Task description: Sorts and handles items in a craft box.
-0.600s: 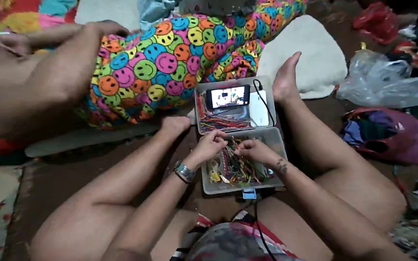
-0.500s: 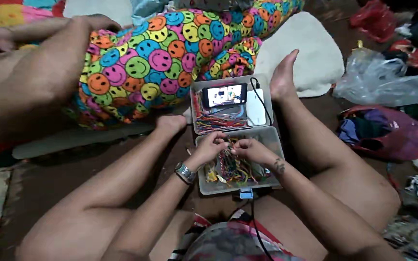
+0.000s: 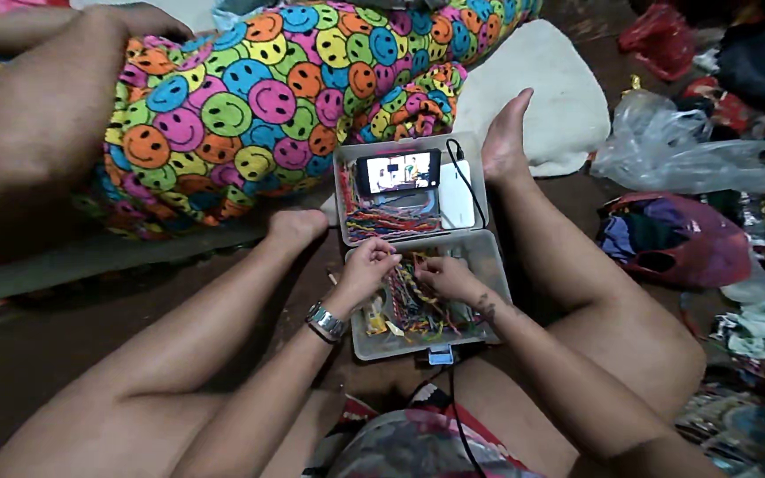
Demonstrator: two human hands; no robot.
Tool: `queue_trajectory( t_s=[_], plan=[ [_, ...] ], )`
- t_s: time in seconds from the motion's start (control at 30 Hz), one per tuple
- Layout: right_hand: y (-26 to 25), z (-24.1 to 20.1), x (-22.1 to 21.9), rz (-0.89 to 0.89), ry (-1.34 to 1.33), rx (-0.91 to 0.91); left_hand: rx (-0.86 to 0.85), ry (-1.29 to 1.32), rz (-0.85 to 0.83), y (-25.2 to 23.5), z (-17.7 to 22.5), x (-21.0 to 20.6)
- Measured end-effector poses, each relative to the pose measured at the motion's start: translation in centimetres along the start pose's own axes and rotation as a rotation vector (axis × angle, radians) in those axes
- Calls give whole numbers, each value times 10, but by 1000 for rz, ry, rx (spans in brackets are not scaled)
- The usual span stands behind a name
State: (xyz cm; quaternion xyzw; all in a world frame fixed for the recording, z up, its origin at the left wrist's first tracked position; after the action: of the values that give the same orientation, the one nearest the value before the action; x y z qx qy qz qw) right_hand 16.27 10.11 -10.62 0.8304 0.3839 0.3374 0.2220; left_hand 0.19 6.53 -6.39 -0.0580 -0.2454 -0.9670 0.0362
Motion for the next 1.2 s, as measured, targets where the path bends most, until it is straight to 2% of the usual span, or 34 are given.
queue_trajectory(
  t_s=[0.07, 0.23, 0.37, 0.6, 0.97, 1.1, 1.2],
  plan=[
    [7, -14, 6, 64, 75, 127, 3, 25, -30, 3, 5, -2],
    [25, -35, 5, -27, -163, 292, -8, 167, -16, 5, 7, -6],
    [30, -36, -5, -170, -215, 286, 0, 229, -31, 5, 5, -10],
    [26, -29, 0, -187, -357, 238, 125, 373, -117, 12, 5, -17],
    [24, -30, -3, -185, -394, 288, -12, 315, -178, 17, 18, -20],
    [37, -37, -4, -319, -287, 361, -41, 308, -190, 18, 25, -14],
    [41, -38, -8, -374, -327, 380, -58, 227, -237, 20, 31, -11]
  ],
)
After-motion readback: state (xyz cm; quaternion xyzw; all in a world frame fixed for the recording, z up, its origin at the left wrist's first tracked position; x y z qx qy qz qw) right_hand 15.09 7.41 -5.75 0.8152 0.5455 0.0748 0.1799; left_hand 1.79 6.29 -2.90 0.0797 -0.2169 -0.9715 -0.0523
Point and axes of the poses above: each hand's wrist, its own y-axis away from the middle knuckle, its own x-axis out of the back of the hand, z = x × y, the point moved 8 cm from there along -y, towards the middle knuckle, and after that the axes turned 3 degrees about y, right-handed, at the moved point
